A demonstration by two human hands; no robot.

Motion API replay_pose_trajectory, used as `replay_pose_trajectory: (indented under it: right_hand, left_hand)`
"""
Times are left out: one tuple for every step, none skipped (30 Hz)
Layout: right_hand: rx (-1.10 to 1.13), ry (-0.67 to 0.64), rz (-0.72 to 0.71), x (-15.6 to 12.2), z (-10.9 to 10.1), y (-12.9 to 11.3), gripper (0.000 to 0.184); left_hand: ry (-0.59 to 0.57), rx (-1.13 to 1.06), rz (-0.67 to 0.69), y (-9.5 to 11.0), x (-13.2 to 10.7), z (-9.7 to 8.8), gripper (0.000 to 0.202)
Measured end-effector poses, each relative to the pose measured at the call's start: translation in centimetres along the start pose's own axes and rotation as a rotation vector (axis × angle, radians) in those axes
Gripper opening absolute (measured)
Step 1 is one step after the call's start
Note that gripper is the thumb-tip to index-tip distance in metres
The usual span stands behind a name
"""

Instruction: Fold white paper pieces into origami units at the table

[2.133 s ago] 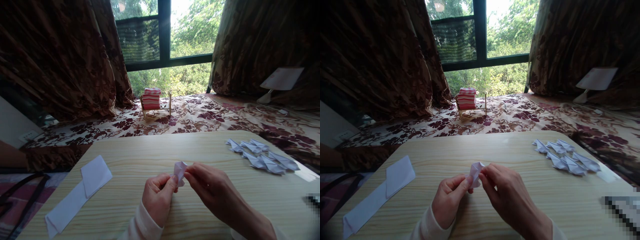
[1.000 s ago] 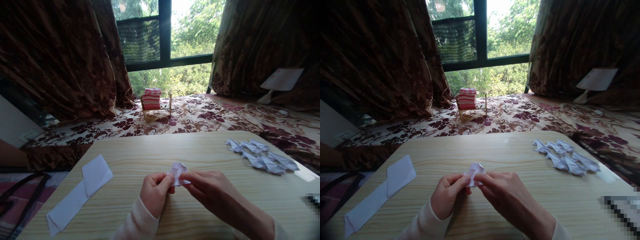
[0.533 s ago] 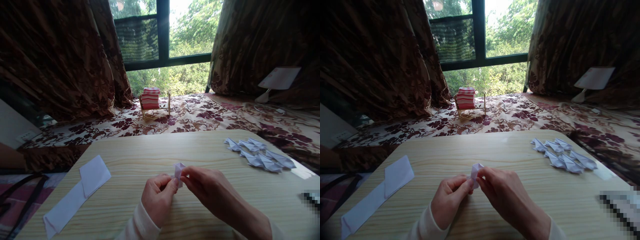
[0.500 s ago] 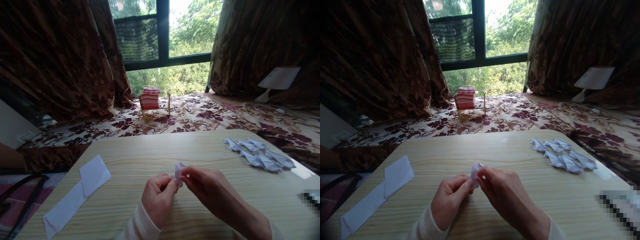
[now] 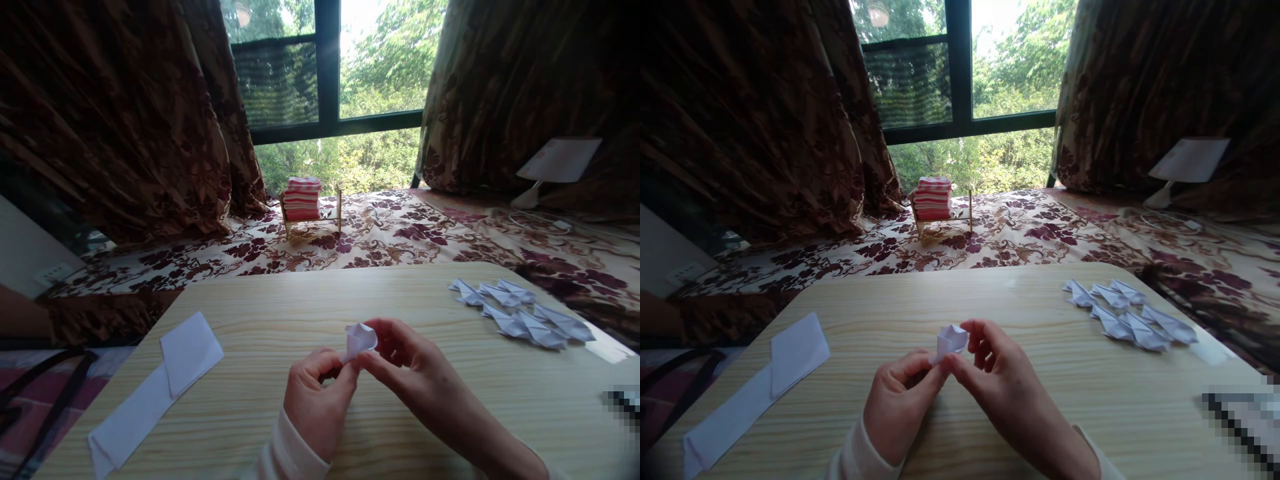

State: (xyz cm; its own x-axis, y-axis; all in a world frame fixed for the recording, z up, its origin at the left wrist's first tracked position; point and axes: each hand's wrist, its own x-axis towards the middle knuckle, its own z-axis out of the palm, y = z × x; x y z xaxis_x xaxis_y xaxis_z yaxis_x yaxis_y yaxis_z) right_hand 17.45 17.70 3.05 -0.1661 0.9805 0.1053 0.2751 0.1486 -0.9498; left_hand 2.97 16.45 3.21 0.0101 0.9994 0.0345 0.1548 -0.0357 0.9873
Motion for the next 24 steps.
replay_pose_trajectory:
  right_hand:
    - [0.046,-0.034,0.021,0.0,0.2,-0.2,0.028]
    - [0.084,-0.064,0.041,0.0,0.3,-0.3,0.026]
    - [0.115,-0.085,0.057,0.0,0.5,-0.5,0.024]
    - [0.142,-0.095,0.068,0.0,0.6,-0.6,0.023]
    - [0.163,-0.097,0.075,0.0,0.6,-0.7,0.023]
    - [0.178,-0.093,0.078,0.1,0.7,-0.8,0.023]
    - [0.187,-0.088,0.076,0.1,0.7,-0.9,0.023]
    - [0.19,-0.081,0.071,0.1,0.7,-0.9,0.023]
    - [0.189,-0.075,0.065,0.1,0.7,-0.9,0.022]
    - [0.186,-0.073,0.06,0.1,0.7,-0.8,0.022]
    - [0.184,-0.072,0.053,0.1,0.7,-0.8,0.022]
    - [0.186,-0.071,0.045,0.1,0.6,-0.7,0.023]
    - [0.193,-0.071,0.037,0.1,0.6,-0.7,0.024]
    - [0.206,-0.071,0.03,0.0,0.5,-0.8,0.025]
    - [0.225,-0.072,0.027,0.0,0.4,-0.8,0.026]
    - [0.247,-0.077,0.025,0.0,0.4,-0.9,0.027]
    - [0.269,-0.087,0.022,0.0,0.3,-1.0,0.027]
    - [0.285,-0.1,0.019,0.0,0.2,-1.1,0.028]
    - [0.292,-0.111,0.017,0.0,0.2,-1.1,0.029]
    - [0.293,-0.117,0.014,0.0,0.2,-1.1,0.031]
    - [0.286,-0.119,0.012,0.1,0.2,-1.0,0.032]
    - [0.275,-0.115,0.013,0.1,0.2,-0.9,0.033]
    - [0.266,-0.104,0.022,0.2,0.2,-0.8,0.032]
    - [0.261,-0.092,0.035,0.2,0.2,-0.6,0.031]
  left_hand:
    - [-0.006,0.012,0.028,0.0,-0.1,0.0,0.027]
    - [-0.011,0.022,0.049,0.0,-0.1,0.0,0.026]
    - [-0.014,0.029,0.065,0.0,-0.2,0.0,0.026]
    - [-0.015,0.034,0.074,0.0,-0.2,0.1,0.025]
    - [-0.013,0.037,0.081,-0.1,-0.3,0.1,0.025]
    - [-0.012,0.039,0.083,-0.1,-0.3,0.1,0.025]
    - [-0.011,0.037,0.082,0.0,-0.3,0.1,0.024]
    - [-0.013,0.032,0.077,0.0,-0.3,0.1,0.024]
    - [-0.014,0.021,0.072,0.0,-0.3,0.2,0.024]
    - [-0.014,0.006,0.064,0.0,-0.3,0.2,0.023]
    - [-0.014,-0.012,0.052,0.0,-0.2,0.3,0.022]
    - [-0.016,-0.034,0.035,0.1,-0.2,0.3,0.022]
    - [-0.019,-0.058,0.013,0.1,-0.2,0.3,0.022]
    - [-0.023,-0.083,-0.01,0.0,-0.1,0.3,0.022]
    - [-0.03,-0.108,-0.031,0.0,-0.1,0.3,0.023]
    - [-0.039,-0.13,-0.048,-0.1,-0.1,0.3,0.024]
    - [-0.048,-0.149,-0.06,-0.2,-0.1,0.2,0.026]
    - [-0.057,-0.16,-0.067,-0.4,-0.1,0.2,0.027]
    - [-0.064,-0.163,-0.072,-0.5,-0.1,0.2,0.027]
    - [-0.066,-0.159,-0.079,-0.6,-0.1,0.1,0.028]
    - [-0.064,-0.148,-0.086,-0.8,-0.1,0.1,0.028]
    - [-0.056,-0.133,-0.093,-0.9,0.0,0.0,0.028]
    - [-0.045,-0.118,-0.102,-1.0,0.0,0.0,0.028]
    - [-0.033,-0.105,-0.111,-1.1,0.0,0.0,0.028]
